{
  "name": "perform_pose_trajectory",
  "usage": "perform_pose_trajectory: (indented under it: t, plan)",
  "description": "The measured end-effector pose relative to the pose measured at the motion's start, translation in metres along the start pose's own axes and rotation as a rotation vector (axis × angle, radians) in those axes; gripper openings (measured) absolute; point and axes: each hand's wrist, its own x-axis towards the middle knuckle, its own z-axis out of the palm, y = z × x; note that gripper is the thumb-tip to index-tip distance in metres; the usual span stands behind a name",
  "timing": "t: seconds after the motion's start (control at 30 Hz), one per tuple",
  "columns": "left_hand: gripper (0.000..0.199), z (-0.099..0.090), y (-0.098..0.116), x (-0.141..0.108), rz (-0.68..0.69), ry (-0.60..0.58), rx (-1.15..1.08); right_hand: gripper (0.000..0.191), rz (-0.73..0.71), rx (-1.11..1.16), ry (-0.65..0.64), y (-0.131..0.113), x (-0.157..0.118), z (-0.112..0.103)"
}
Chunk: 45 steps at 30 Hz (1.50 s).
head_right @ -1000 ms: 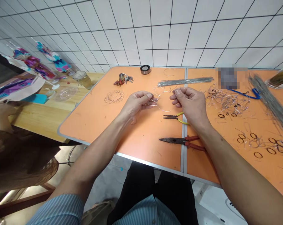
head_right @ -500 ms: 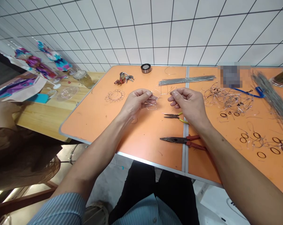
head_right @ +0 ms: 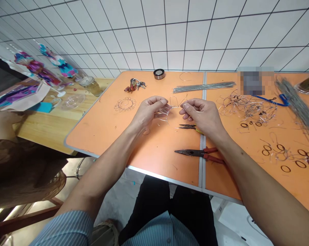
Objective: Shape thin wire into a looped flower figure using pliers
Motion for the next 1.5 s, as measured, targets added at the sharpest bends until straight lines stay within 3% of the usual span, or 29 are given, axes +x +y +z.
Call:
perform_pose_trajectory:
  t: [0.13, 0.43, 0.63, 0.9, 1.17, 1.5]
  plan:
    - [0.029, 0.0011, -0.0005, -0.0027, 0.041, -0.059, 0.030, 0.031, 0.008, -0.015, -0.063, 0.0019, -0.0010, 0.0014]
    - [0.020, 0.0046, 0.0008, -0.0047, 0.017, -0.036, 0.014, 0.037, 0.035, -0.001, -0.104, 0.0015, -0.0024, 0.0021]
    - [0.022, 0.0036, -0.0006, -0.0032, 0.006, -0.029, 0.006, 0.045, 0.024, -0.010, -0.093, 0.0009, -0.0019, 0.0019]
    - [0.022, 0.0037, -0.0027, -0.0027, 0.010, -0.063, 0.003, 0.042, 0.013, -0.028, -0.070, 0.0009, -0.0021, 0.0028]
    - [0.020, 0.0082, -0.0011, -0.0076, -0.068, -0.218, 0.093, 0.041, 0.023, -0.016, -0.083, -0.0010, -0.0023, 0.0045]
    - [0.015, 0.0025, 0.0017, -0.0013, -0.061, -0.009, -0.001, 0.030, 0.025, -0.091, -0.056, -0.0010, -0.0035, 0.0030]
